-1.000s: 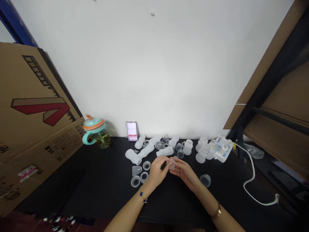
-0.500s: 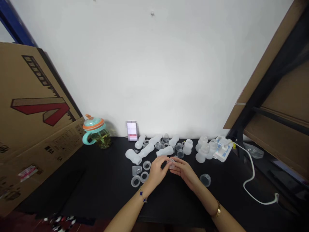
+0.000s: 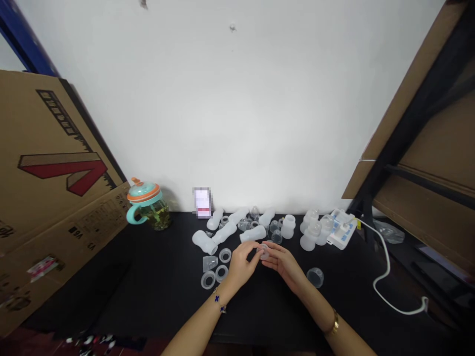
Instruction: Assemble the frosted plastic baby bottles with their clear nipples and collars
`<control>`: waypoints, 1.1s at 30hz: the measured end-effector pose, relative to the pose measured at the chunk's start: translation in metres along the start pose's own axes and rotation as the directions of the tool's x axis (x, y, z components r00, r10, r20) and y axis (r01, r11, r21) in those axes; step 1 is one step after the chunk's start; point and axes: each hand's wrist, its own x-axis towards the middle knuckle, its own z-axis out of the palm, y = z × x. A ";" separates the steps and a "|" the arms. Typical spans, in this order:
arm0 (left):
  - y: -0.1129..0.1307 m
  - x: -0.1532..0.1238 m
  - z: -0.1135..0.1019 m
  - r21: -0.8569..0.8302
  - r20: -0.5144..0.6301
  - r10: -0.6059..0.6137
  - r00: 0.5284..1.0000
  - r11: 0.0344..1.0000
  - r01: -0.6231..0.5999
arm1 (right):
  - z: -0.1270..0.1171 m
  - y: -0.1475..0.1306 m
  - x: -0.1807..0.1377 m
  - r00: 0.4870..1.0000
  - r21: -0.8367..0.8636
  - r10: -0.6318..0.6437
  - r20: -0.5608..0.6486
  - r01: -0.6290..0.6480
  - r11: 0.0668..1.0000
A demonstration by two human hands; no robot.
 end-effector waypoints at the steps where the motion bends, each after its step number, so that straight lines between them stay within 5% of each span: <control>1: 0.000 0.000 0.000 -0.002 0.002 0.008 1.000 1.000 -0.008 | 0.000 0.000 0.000 1.000 -0.001 0.000 -0.007 0.000 1.000; 9: 0.001 0.000 0.000 -0.005 -0.004 -0.008 1.000 1.000 0.007 | -0.002 0.003 0.002 1.000 -0.011 -0.018 0.011 0.019 1.000; 15: 0.000 0.002 0.001 -0.102 -0.007 -0.158 0.987 0.982 0.157 | 0.000 0.001 0.000 0.999 -0.069 -0.043 -0.014 0.042 0.997; 25: -0.014 0.007 0.002 -0.482 0.059 -0.390 0.919 0.795 0.369 | 0.002 -0.001 -0.003 0.993 -0.138 -0.119 0.020 0.120 0.983; 33: -0.017 0.009 0.002 -0.553 0.218 -0.498 0.840 0.646 0.526 | 0.001 0.003 0.002 0.974 -0.309 -0.227 0.002 0.216 0.926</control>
